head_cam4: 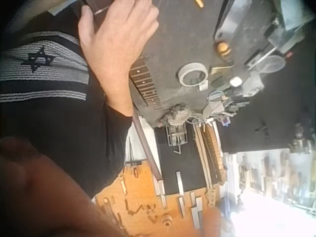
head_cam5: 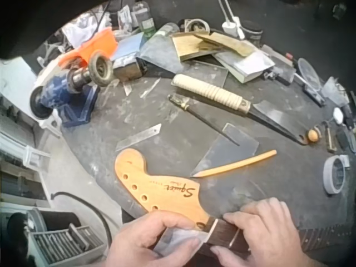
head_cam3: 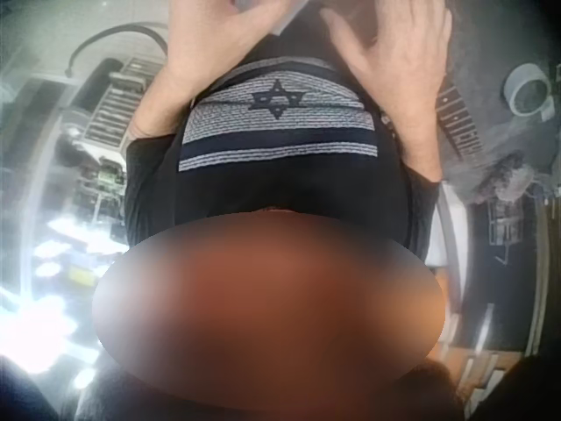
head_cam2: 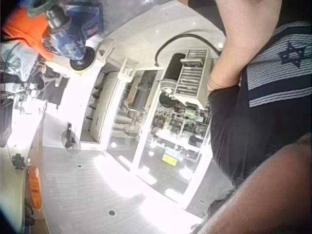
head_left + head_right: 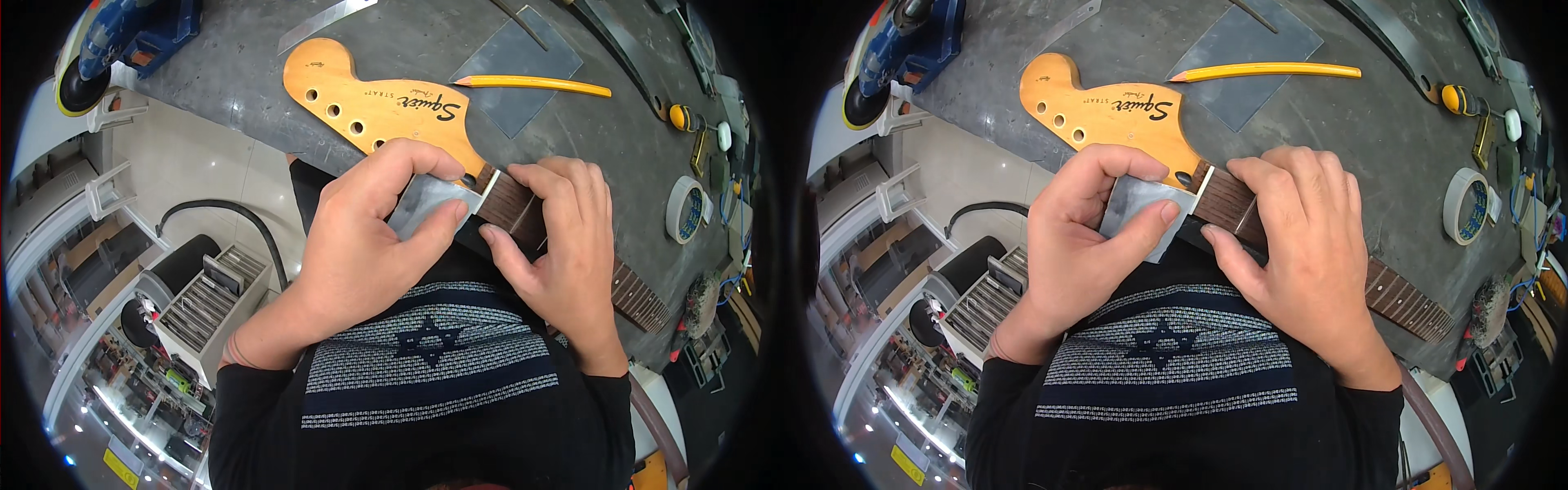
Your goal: The person scrapes the nut slot of a guitar neck using a small blade, cleans the area with a cloth, and files down the edges of the nut.
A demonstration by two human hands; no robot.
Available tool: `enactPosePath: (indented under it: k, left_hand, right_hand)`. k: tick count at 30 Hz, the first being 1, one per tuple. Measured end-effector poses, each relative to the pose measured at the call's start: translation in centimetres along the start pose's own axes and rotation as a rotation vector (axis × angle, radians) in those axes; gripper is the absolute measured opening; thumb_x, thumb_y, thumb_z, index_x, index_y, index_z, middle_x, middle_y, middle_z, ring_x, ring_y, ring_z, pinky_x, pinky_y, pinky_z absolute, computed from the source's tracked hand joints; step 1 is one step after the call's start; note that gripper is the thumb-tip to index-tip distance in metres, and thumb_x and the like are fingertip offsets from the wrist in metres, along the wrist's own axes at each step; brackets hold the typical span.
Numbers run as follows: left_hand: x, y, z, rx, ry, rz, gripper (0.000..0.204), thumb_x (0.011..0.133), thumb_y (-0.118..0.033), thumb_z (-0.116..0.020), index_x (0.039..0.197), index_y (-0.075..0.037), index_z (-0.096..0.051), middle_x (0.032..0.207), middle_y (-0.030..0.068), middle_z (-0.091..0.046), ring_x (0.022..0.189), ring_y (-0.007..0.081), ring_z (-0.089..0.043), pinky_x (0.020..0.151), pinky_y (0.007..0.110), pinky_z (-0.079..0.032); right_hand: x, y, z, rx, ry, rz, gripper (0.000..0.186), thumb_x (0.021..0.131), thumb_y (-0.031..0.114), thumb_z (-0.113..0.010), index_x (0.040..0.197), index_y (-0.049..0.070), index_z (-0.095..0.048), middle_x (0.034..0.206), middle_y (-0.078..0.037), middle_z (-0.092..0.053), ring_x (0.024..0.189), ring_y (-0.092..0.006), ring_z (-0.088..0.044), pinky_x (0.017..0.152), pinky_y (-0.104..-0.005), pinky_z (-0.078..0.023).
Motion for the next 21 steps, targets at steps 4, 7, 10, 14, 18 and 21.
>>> enactPosePath:
  k: [4,7,10,14,18,21]
  left_hand:
    - [0.1,0.0,-0.2,0.075,-0.035,-0.066,0.029,0.102,0.008,-0.082,0.129,0.003,-0.071,0.123,0.0064,-0.077,0.112,0.0108,-0.074,0.096,0.028,-0.059]
    - [0.2,-0.6,-0.1,0.16,-0.036,-0.032,0.022,0.099,0.006,-0.085,0.119,0.002,-0.075,0.114,0.0051,-0.079,0.106,0.0101,-0.074,0.091,0.028,-0.058]
    - [1.1,-0.9,-0.2,0.204,-0.036,-0.158,0.016,0.097,0.006,-0.086,0.11,0.002,-0.078,0.105,0.0054,-0.079,0.098,0.0111,-0.074,0.085,0.028,-0.056]
    - [1.0,-0.7,-0.4,0.214,-0.055,-0.203,0.015,0.094,0.008,-0.086,0.105,0.001,-0.078,0.099,0.006,-0.079,0.092,0.0137,-0.074,0.082,0.029,-0.055]
    - [1.8,-1.1,-0.6,0.235,-0.078,-0.237,0.015,0.095,0.007,-0.086,0.105,0.0,-0.078,0.1,0.0057,-0.079,0.09,0.0141,-0.073,0.081,0.028,-0.055]
    - [1.5,-1.2,-0.6,0.268,-0.061,-0.237,0.017,0.095,0.006,-0.085,0.108,-0.001,-0.078,0.1,0.0042,-0.079,0.091,0.0131,-0.073,0.083,0.028,-0.056]
  right_hand:
    - [0.0,0.0,0.0,0.006,0.003,0.005,0.067,0.075,0.019,-0.098,0.134,0.008,-0.068,0.124,-0.011,-0.066,0.11,-0.0358,-0.063,0.093,-0.0475,-0.048]
    - [0.0,-0.1,-0.1,0.011,0.005,0.009,0.067,0.076,0.019,-0.098,0.134,0.008,-0.068,0.124,-0.012,-0.066,0.109,-0.0359,-0.063,0.092,-0.0477,-0.047]
    - [0.0,-0.1,-0.1,0.009,0.007,0.005,0.066,0.076,0.019,-0.097,0.134,0.008,-0.068,0.124,-0.012,-0.066,0.109,-0.0358,-0.063,0.091,-0.0475,-0.047]
    - [0.0,-0.1,-0.1,0.006,0.008,0.004,0.066,0.076,0.019,-0.097,0.134,0.008,-0.068,0.123,-0.011,-0.066,0.108,-0.0355,-0.062,0.091,-0.0472,-0.047]
    - [0.0,-0.1,-0.2,0.006,0.002,0.008,0.066,0.076,0.019,-0.098,0.134,0.008,-0.068,0.123,-0.011,-0.066,0.108,-0.0354,-0.063,0.09,-0.0472,-0.047]
    - [0.0,-0.2,-0.2,0.003,0.008,0.005,0.067,0.076,0.019,-0.098,0.134,0.008,-0.068,0.123,-0.012,-0.066,0.108,-0.0355,-0.063,0.09,-0.0473,-0.047]
Point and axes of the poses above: each hand's wrist, its own x-axis towards the middle knuckle, its own z-axis out of the back of the hand, y = z × x, the point moved 3 cm from there along x, towards the middle knuckle
